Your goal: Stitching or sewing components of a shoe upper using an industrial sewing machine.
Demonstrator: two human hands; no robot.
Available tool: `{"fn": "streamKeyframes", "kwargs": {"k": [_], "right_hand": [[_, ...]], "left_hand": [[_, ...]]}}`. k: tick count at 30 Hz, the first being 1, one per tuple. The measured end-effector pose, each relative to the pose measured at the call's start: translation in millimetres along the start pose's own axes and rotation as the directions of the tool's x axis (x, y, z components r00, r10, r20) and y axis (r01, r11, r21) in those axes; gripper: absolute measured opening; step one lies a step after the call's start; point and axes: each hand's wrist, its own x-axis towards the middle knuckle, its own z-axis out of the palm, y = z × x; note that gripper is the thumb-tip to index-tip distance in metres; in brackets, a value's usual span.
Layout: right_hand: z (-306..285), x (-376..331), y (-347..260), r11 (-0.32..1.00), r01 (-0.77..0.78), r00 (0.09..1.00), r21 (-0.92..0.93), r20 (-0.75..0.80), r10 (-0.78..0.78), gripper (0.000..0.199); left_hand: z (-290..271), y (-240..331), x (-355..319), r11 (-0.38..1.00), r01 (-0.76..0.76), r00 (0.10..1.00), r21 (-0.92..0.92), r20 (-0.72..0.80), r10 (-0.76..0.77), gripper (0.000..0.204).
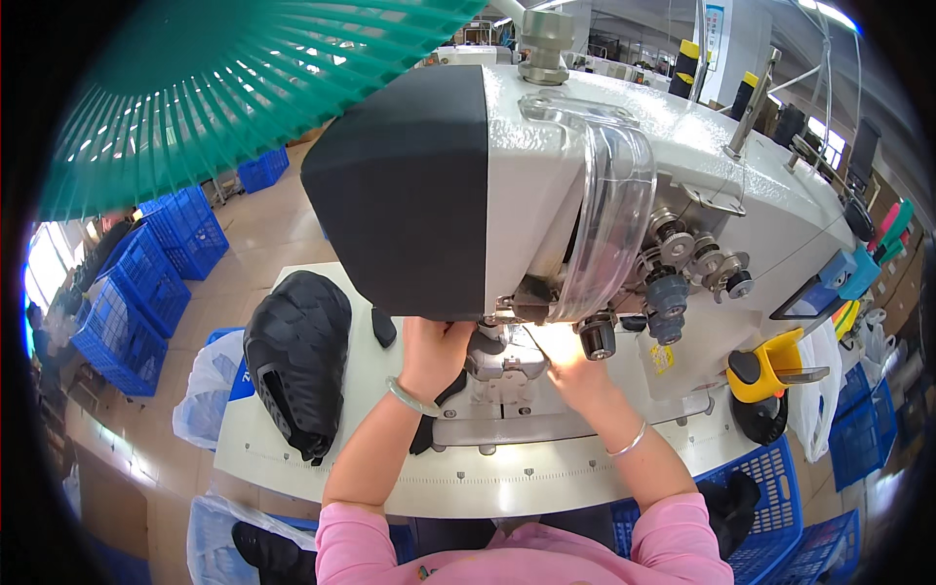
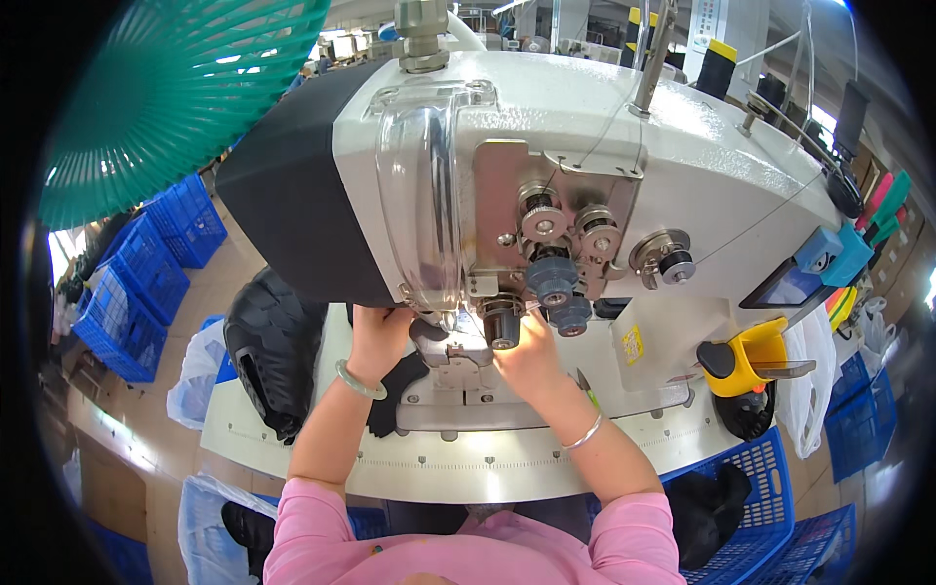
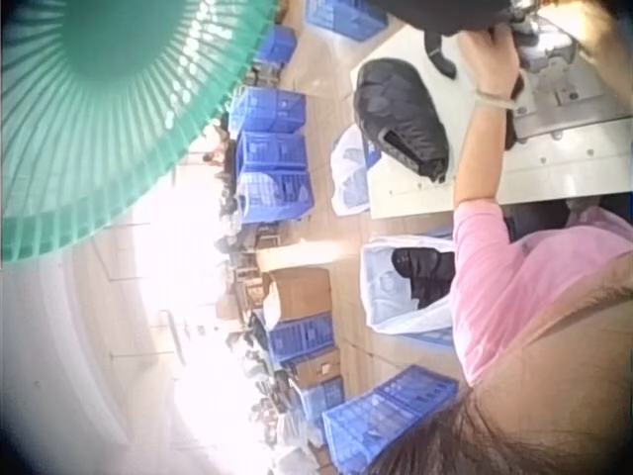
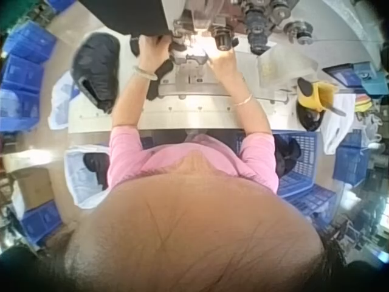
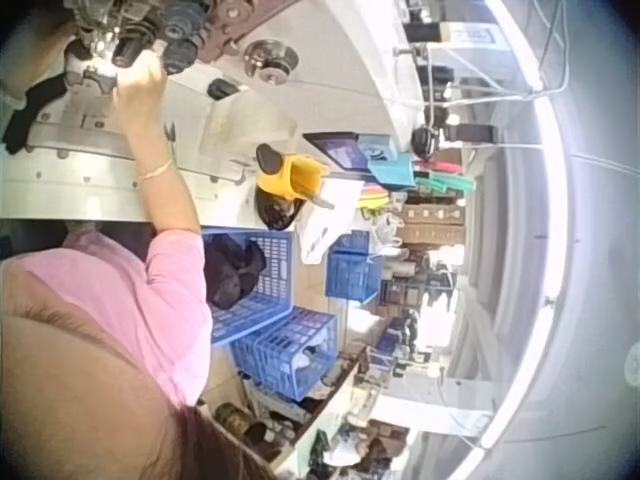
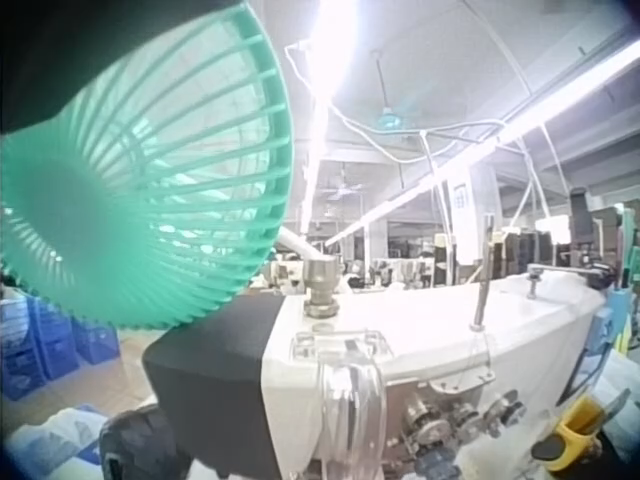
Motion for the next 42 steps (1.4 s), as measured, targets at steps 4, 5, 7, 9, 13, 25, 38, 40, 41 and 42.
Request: {"fn": "streamKeyframes", "kwargs": {"k": [4,5,7,9,13,25,38,40,41,42], "right_hand": [[-1,3,4,0.996,0.082,0.997,-0.044,-0.008,-0.082,0.028],[0,1,6,0.993,0.101,0.995,-0.061,0.008,-0.100,0.027],[-1,1,5,0.990,0.119,0.993,-0.081,0.027,-0.117,0.026],[-4,3,2,0.986,0.137,0.990,-0.092,-0.007,-0.138,0.025],[-1,-4,10,0.989,0.098,0.995,-0.109,0.014,-0.097,0.025],[-63,28,-54,0.989,-0.006,0.988,-0.150,0.155,0.030,0.037],[-46,29,-69,0.224,-0.599,0.797,0.769,0.599,0.077,0.021],[-36,12,-58,0.018,-0.682,0.732,0.731,0.682,0.016,0.022],[-33,4,-59,-0.092,-0.663,0.744,0.743,0.668,0.021,0.024],[-31,-1,-64,-0.088,-0.670,0.739,0.737,0.673,0.018,0.024]], "left_hand": [[-1,-13,1,0.999,-0.034,0.999,-0.021,0.006,0.034,0.015],[0,-10,0,0.996,-0.030,1.000,-0.087,-0.009,0.030,0.015],[-1,-5,1,0.987,-0.027,0.999,-0.157,-0.022,0.024,0.015],[-4,-4,2,0.999,-0.032,0.998,-0.025,0.047,0.034,0.021],[-2,-22,13,0.771,-0.368,0.928,0.519,0.251,0.275,0.028],[-80,65,30,0.761,-0.085,0.802,0.644,-0.409,0.436,0.018],[-61,91,-61,0.978,0.176,0.917,0.108,0.343,-0.203,0.017],[-55,85,-67,0.939,0.336,0.877,-0.068,0.387,-0.286,0.021],[-49,81,-69,0.844,0.484,0.820,-0.231,0.456,-0.345,0.024],[-45,78,-71,0.841,0.486,0.822,-0.238,0.452,-0.347,0.024]]}}
